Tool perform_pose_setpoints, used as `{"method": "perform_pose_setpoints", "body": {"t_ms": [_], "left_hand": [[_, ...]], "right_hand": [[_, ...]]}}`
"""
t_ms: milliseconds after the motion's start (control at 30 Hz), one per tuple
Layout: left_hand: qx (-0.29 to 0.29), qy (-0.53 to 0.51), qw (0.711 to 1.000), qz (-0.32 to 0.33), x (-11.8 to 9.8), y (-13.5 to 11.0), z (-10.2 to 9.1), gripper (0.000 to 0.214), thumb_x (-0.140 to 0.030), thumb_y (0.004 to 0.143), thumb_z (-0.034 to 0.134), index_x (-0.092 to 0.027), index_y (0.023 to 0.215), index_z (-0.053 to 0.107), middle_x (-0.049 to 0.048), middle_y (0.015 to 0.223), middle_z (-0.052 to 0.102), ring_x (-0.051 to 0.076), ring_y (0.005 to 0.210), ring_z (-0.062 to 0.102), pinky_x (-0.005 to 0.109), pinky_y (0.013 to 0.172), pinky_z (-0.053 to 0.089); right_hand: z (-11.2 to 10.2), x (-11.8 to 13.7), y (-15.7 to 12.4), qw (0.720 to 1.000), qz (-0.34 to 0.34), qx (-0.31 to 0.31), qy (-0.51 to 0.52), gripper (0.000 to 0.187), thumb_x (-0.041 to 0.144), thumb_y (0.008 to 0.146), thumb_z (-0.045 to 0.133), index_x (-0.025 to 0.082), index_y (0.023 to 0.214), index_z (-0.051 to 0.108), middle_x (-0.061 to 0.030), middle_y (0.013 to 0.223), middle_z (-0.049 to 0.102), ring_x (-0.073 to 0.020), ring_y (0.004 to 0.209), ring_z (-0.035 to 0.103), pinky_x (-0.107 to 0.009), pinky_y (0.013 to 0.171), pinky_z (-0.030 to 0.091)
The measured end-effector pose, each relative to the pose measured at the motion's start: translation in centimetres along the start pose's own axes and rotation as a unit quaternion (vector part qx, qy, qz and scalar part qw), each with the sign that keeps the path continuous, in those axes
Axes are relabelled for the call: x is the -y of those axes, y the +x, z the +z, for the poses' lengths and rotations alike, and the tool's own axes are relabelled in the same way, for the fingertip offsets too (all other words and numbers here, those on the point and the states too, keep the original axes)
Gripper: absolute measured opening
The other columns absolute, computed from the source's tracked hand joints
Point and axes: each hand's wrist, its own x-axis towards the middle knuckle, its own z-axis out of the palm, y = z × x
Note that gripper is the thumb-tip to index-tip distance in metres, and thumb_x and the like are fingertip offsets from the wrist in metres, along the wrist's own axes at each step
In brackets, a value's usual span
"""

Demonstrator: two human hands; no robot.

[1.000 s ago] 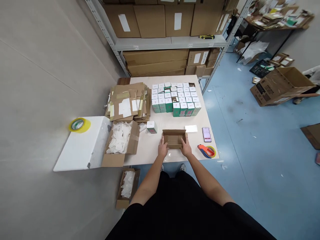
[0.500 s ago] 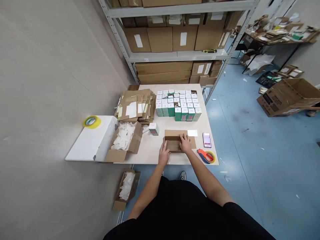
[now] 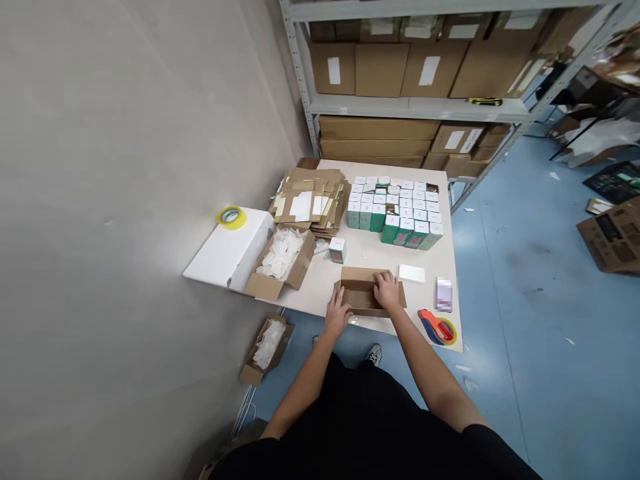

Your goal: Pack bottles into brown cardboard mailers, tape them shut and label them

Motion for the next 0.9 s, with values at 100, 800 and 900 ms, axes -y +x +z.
{"method": "perform_pose_setpoints", "body": {"t_ms": [100, 800, 900], "left_hand": [[-0.007, -0.005, 1.000, -0.026, 2.3, -0.9, -1.2, 0.012, -0.019, 0.089, 0.072, -0.022, 0.101, 0.074, 0.0062, 0.175, 0.023, 0.040, 0.161, 0.019, 0.063, 0.121, 0.039], [-0.043, -0.051, 0.996, -0.053, 17.6, -4.5, -9.8, 0.010, -0.021, 0.082, 0.080, -0.023, 0.091, 0.078, 0.0041, 0.171, 0.034, 0.040, 0.159, 0.023, 0.062, 0.125, 0.033], [-0.051, -0.058, 0.996, -0.052, 18.2, -4.4, -9.9, 0.006, -0.021, 0.084, 0.078, -0.024, 0.090, 0.078, 0.0027, 0.172, 0.033, 0.039, 0.159, 0.024, 0.063, 0.123, 0.035]], "right_hand": [[0.8, 3.6, 1.0, 0.999, -0.043, -0.006, 0.025, 0.054, 0.026, 0.094, 0.053, 0.019, 0.148, 0.055, -0.0163, 0.158, 0.047, -0.0363, 0.154, 0.028, -0.057, 0.122, 0.031], [11.9, 33.4, 16.3, 0.966, -0.199, 0.164, -0.035, 0.070, 0.020, 0.087, 0.069, 0.023, 0.155, 0.050, -0.0136, 0.173, 0.025, -0.0349, 0.146, 0.046, -0.047, 0.116, 0.045], [14.1, 35.1, 18.7, 0.953, -0.185, 0.224, -0.085, 0.081, 0.010, 0.080, 0.073, 0.028, 0.156, 0.049, -0.0125, 0.176, 0.016, -0.0369, 0.138, 0.055, -0.046, 0.106, 0.052]]}}
